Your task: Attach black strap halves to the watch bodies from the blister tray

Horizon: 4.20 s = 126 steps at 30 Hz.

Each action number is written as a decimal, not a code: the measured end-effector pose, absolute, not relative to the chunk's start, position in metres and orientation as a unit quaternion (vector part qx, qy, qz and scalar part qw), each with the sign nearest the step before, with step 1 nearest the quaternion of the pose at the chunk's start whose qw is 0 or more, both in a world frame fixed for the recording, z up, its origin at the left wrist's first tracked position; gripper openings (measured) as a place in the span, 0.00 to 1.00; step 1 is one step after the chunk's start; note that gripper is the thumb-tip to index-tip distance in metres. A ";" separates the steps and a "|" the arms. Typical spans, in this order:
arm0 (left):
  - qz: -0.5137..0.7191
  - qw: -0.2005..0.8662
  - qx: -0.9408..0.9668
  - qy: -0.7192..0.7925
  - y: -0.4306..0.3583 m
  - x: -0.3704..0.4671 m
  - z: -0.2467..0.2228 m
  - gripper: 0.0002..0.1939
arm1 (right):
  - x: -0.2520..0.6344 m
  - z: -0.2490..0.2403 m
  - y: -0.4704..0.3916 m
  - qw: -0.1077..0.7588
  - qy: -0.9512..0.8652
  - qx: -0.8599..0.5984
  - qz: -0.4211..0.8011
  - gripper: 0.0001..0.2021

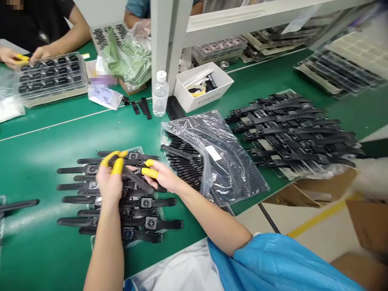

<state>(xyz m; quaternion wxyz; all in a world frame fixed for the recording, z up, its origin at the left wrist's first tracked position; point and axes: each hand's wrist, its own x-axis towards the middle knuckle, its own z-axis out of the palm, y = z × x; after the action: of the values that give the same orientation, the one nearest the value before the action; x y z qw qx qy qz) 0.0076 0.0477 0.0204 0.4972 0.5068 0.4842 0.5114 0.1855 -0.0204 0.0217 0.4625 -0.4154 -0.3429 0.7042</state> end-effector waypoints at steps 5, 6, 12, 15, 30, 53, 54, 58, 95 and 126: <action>0.357 0.397 0.757 0.375 0.031 0.019 0.008 0.20 | 0.182 0.017 -0.026 0.473 -0.328 -0.403 0.711 0.17; 0.346 0.377 0.784 0.352 0.030 0.018 0.008 0.24 | 0.182 0.016 -0.027 0.472 -0.327 -0.404 0.712 0.17; 0.312 0.354 0.832 0.292 0.028 0.009 0.012 0.30 | 0.184 0.015 -0.028 0.450 -0.316 -0.388 0.740 0.15; 0.324 0.353 0.830 0.286 0.027 0.010 0.010 0.27 | 0.184 0.018 -0.028 0.465 -0.279 -0.377 0.751 0.15; 0.268 0.322 0.846 0.330 0.018 0.011 0.021 0.21 | 0.180 0.019 -0.027 0.505 -0.203 -0.394 0.740 0.20; 0.365 0.266 0.803 0.389 0.026 -0.002 0.027 0.24 | 0.187 0.002 -0.027 0.490 -0.512 -0.508 0.489 0.16; 0.362 0.249 0.804 0.401 0.027 -0.009 0.034 0.24 | 0.188 0.002 -0.027 0.480 -0.533 -0.513 0.473 0.15; 0.268 0.224 0.822 0.450 0.022 -0.045 0.063 0.25 | 0.189 0.006 -0.027 0.425 -0.618 -0.526 0.401 0.14; 0.240 0.770 0.235 0.543 -0.223 -0.099 0.059 0.26 | 0.130 0.055 0.048 0.048 -0.824 -0.554 0.109 0.26; 0.619 0.545 0.216 0.523 -0.145 -0.102 0.063 0.25 | 0.257 0.071 -0.031 0.377 -0.227 -0.462 0.770 0.09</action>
<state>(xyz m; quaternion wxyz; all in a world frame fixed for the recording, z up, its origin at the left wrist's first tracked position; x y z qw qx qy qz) -0.1022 -0.1454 0.0630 0.5448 0.2155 0.5227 0.6193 0.2574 -0.0308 0.0712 0.3773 -0.4625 -0.2268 0.7696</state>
